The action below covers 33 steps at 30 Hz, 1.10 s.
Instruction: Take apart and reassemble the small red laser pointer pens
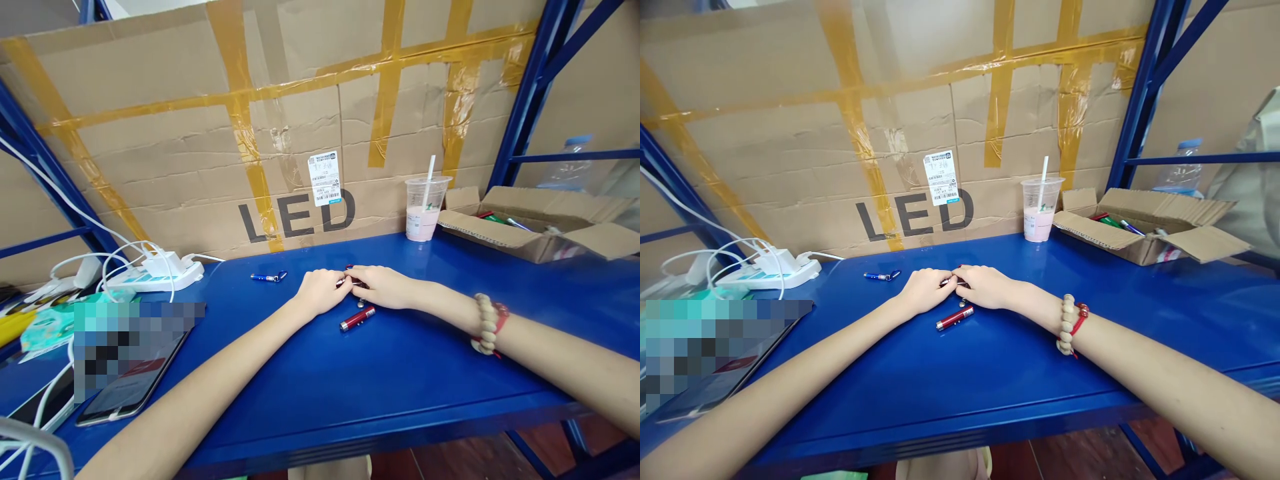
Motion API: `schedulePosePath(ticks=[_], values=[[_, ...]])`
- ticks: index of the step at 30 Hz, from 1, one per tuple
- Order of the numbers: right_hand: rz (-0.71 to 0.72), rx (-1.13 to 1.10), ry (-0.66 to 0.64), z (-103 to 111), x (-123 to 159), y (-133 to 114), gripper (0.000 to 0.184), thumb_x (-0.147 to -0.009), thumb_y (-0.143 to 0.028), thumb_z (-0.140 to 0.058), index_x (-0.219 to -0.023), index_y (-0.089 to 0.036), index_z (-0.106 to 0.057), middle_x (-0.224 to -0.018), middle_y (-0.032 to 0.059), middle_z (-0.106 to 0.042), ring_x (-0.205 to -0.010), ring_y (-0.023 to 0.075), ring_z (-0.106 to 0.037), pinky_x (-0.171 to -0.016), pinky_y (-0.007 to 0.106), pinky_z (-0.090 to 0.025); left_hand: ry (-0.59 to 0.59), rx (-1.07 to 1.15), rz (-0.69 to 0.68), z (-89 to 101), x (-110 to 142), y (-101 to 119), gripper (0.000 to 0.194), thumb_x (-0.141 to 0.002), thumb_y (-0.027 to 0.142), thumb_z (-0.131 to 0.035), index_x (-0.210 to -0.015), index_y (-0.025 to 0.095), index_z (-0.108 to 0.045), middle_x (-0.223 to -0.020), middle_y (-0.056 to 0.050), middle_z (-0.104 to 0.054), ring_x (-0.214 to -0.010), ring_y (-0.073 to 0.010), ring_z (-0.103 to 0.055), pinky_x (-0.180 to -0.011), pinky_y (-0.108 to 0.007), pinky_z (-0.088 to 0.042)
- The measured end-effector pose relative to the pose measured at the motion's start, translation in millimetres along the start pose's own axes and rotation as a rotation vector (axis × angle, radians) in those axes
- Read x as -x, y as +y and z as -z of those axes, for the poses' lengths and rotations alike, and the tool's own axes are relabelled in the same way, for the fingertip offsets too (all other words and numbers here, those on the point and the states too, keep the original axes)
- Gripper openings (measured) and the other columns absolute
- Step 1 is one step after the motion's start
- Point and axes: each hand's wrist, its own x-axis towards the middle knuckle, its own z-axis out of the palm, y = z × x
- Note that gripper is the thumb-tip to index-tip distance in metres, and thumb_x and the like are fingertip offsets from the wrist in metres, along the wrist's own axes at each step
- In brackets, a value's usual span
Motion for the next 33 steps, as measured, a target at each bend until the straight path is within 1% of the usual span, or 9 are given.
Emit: schedulePosePath(ticks=[4,7,11,14,16,24,27,29,33], values=[[0.012,0.004,0.005,1,0,-1,0.023,-0.083,-0.025,-0.038,-0.095,-0.018,-0.056,-0.097,0.007,-0.061,-0.084,0.019,-0.057,-0.07,0.028,-0.043,0.002,0.016,0.003,-1.4,0,-1,0.04,-0.085,0.036,-0.027,-0.078,0.021,-0.063,-0.079,-0.004,-0.067,-0.071,-0.0192,-0.06,-0.056,-0.025,-0.04],[-0.002,-0.001,0.03,-1,0,0,0.023,-0.082,-0.025,-0.038,-0.094,-0.02,-0.057,-0.092,0.005,-0.062,-0.079,0.0182,-0.058,-0.064,0.027,-0.042,0.001,0.05,0.016,-1.0,-1,-1,0.041,-0.085,0.038,-0.027,-0.08,0.021,-0.064,-0.081,-0.004,-0.067,-0.073,-0.0202,-0.061,-0.059,-0.026,-0.041],[-0.067,-0.026,0.103,-3,-1,1,0.027,-0.084,-0.032,-0.038,-0.105,-0.026,-0.055,-0.085,-0.0001,-0.065,-0.071,0.0162,-0.059,-0.055,0.025,-0.039,0.016,0.142,0.097,0.3,-1,-1,0.049,-0.087,0.039,-0.02,-0.084,0.019,-0.064,-0.084,-0.006,-0.067,-0.078,-0.0205,-0.061,-0.063,-0.027,-0.041],[-0.094,-0.028,0.167,-3,-2,1,0.035,-0.085,-0.035,-0.039,-0.118,-0.028,-0.048,-0.092,-0.0004,-0.065,-0.078,0.0175,-0.059,-0.058,0.025,-0.04,0.032,0.167,0.139,-0.5,-1,-2,0.053,-0.088,0.038,-0.015,-0.083,0.018,-0.063,-0.083,-0.006,-0.067,-0.078,-0.0208,-0.061,-0.064,-0.028,-0.041],[-0.108,-0.021,0.188,-2,-2,-1,0.039,-0.086,-0.035,-0.038,-0.123,-0.028,-0.044,-0.099,0.0006,-0.065,-0.084,0.0184,-0.059,-0.061,0.026,-0.041,0.034,0.182,0.161,-1.9,-2,-4,0.053,-0.088,0.039,-0.015,-0.08,0.018,-0.063,-0.081,-0.006,-0.067,-0.077,-0.0215,-0.061,-0.064,-0.028,-0.041],[-0.13,-0.029,0.269,2,-3,-1,0.038,-0.087,-0.04,-0.037,-0.121,-0.027,-0.049,-0.103,0.0021,-0.065,-0.083,0.0183,-0.06,-0.065,0.029,-0.045,0.1,0.279,0.261,-5.4,-5,-8,0.057,-0.088,0.044,-0.012,-0.069,0.018,-0.059,-0.075,-0.004,-0.065,-0.071,-0.0196,-0.059,-0.059,-0.026,-0.037],[-0.119,-0.107,0.308,0,-4,2,0.036,-0.086,-0.039,-0.038,-0.117,-0.028,-0.053,-0.108,0.001,-0.063,-0.085,0.0176,-0.059,-0.069,0.029,-0.045,0.12,0.315,0.278,-5.1,-5,-9,0.057,-0.087,0.045,-0.013,-0.065,0.018,-0.057,-0.069,-0.002,-0.064,-0.066,-0.0175,-0.058,-0.055,-0.025,-0.035],[-0.112,-0.203,0.339,-2,-6,3,0.034,-0.086,-0.037,-0.039,-0.115,-0.027,-0.054,-0.105,0.0005,-0.064,-0.085,0.0165,-0.059,-0.07,0.029,-0.045,0.134,0.339,0.281,-4.9,-6,-10,0.056,-0.087,0.045,-0.014,-0.064,0.018,-0.057,-0.067,-0.001,-0.063,-0.064,-0.016,-0.057,-0.054,-0.024,-0.034],[-0.073,-0.396,0.376,-4,-7,4,0.037,-0.086,-0.036,-0.038,-0.115,-0.022,-0.055,-0.083,0.0012,-0.067,-0.07,0.0136,-0.059,-0.063,0.026,-0.045,0.166,0.364,0.308,-5.7,-7,-12,0.055,-0.087,0.043,-0.014,-0.06,0.018,-0.054,-0.063,0.0,-0.061,-0.06,-0.0144,-0.056,-0.053,-0.023,-0.033]])
